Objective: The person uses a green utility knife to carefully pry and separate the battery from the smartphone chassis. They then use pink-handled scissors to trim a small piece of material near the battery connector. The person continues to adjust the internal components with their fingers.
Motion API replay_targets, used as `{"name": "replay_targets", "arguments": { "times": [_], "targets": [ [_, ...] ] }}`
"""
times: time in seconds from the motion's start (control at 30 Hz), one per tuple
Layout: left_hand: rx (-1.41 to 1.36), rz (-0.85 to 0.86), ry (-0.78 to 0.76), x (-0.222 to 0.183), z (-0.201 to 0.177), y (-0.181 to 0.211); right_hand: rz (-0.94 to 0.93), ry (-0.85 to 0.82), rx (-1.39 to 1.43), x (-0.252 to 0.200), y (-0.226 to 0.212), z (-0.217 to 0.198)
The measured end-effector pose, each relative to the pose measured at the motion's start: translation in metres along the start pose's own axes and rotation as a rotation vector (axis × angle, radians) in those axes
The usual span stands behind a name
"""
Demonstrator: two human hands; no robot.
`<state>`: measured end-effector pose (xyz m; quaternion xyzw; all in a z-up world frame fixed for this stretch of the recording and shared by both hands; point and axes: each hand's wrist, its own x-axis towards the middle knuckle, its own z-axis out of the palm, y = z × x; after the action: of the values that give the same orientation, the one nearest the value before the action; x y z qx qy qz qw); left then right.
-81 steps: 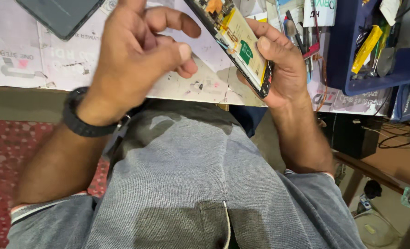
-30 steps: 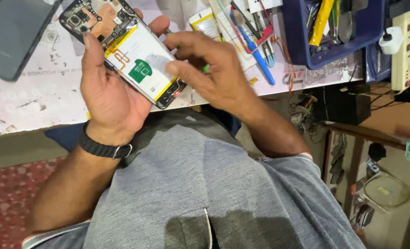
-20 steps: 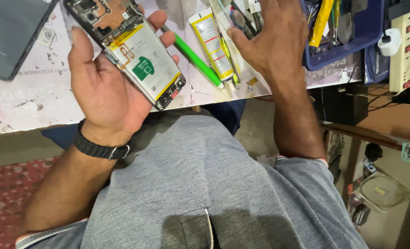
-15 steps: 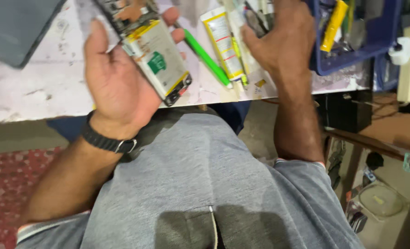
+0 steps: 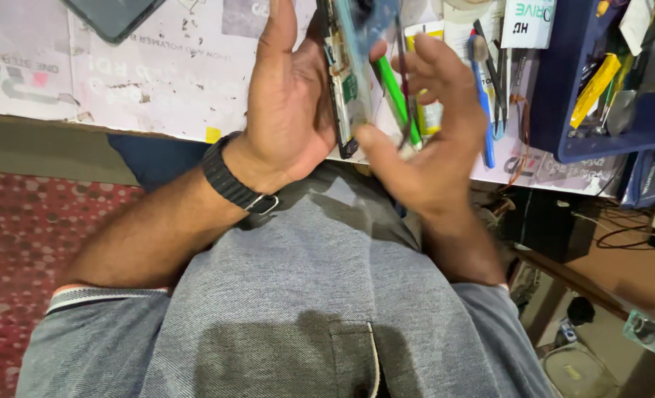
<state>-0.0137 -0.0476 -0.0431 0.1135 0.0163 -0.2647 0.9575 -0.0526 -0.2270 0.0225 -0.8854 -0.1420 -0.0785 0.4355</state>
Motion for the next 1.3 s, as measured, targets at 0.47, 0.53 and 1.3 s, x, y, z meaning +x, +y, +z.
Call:
{"name": "replay_targets", "arguments": {
  "times": [0.47,0.53,1.3],
  "targets": [
    [0.025,0.088,-0.033,-0.004,0.001,-0.009,-0.055,0.003,-0.221,0.011,-0.018,0.019],
    [0.032,0.132,-0.057,-0.002,0.000,-0.012,-0.030,-0.005,-0.216,0.009,-0.015,0.018],
    [0.108,0.228,-0.088,0.004,-0.004,-0.026,0.009,-0.007,-0.259,0.001,0.005,0.015]
  ]
}}
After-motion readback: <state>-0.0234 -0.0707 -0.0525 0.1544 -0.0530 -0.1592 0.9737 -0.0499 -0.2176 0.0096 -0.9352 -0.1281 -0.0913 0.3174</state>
